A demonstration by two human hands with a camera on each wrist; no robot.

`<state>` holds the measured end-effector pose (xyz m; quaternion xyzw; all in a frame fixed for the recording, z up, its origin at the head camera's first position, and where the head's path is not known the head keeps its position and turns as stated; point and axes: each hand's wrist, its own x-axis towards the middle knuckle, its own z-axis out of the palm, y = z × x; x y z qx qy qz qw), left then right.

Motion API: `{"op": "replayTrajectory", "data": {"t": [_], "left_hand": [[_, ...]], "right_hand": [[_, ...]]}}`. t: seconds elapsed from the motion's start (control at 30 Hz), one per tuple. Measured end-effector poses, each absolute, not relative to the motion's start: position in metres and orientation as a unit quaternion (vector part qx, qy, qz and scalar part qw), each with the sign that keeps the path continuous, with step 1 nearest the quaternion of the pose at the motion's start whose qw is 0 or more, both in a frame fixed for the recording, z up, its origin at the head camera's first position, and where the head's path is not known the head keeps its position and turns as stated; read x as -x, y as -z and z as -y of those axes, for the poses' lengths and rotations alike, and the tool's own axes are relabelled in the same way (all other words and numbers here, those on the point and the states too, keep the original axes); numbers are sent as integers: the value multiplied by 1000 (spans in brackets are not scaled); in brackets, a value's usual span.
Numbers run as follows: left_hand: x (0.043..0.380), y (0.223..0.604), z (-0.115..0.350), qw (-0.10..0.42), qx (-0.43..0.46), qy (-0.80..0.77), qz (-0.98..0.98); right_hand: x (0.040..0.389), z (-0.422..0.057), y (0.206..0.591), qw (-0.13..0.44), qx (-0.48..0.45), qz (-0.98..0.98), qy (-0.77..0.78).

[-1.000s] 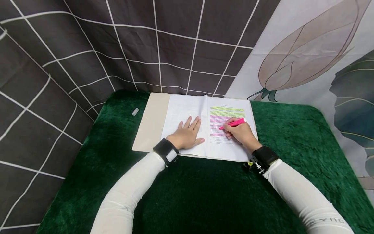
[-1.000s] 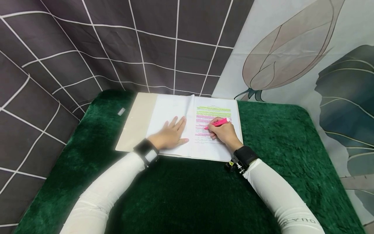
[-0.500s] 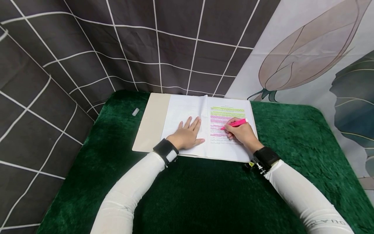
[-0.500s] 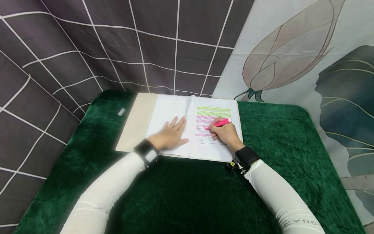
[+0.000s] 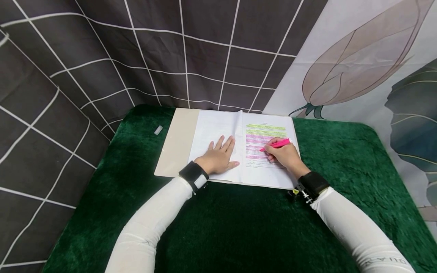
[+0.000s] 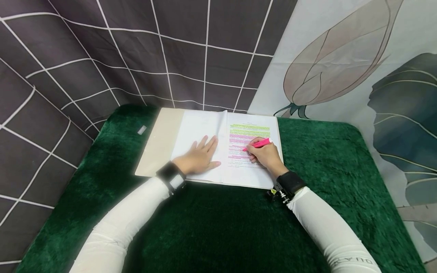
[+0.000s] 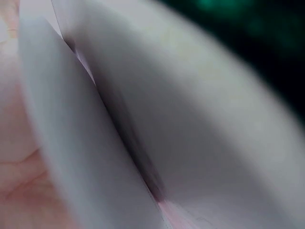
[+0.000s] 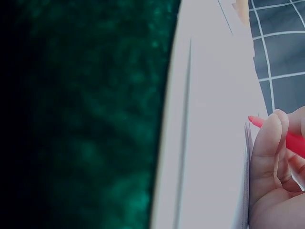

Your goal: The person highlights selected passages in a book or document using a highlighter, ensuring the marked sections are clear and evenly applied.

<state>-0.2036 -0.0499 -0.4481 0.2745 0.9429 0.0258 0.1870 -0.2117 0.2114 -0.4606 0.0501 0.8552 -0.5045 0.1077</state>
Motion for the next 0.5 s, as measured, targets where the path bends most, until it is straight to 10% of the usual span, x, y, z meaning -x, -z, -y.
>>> {"op": "replayTrajectory", "data": {"t": [0.5], "left_hand": [[203,447,50,185,-278,-26,-942]], "right_hand": [[212,-214,463,108,-48,-848,516]]}}
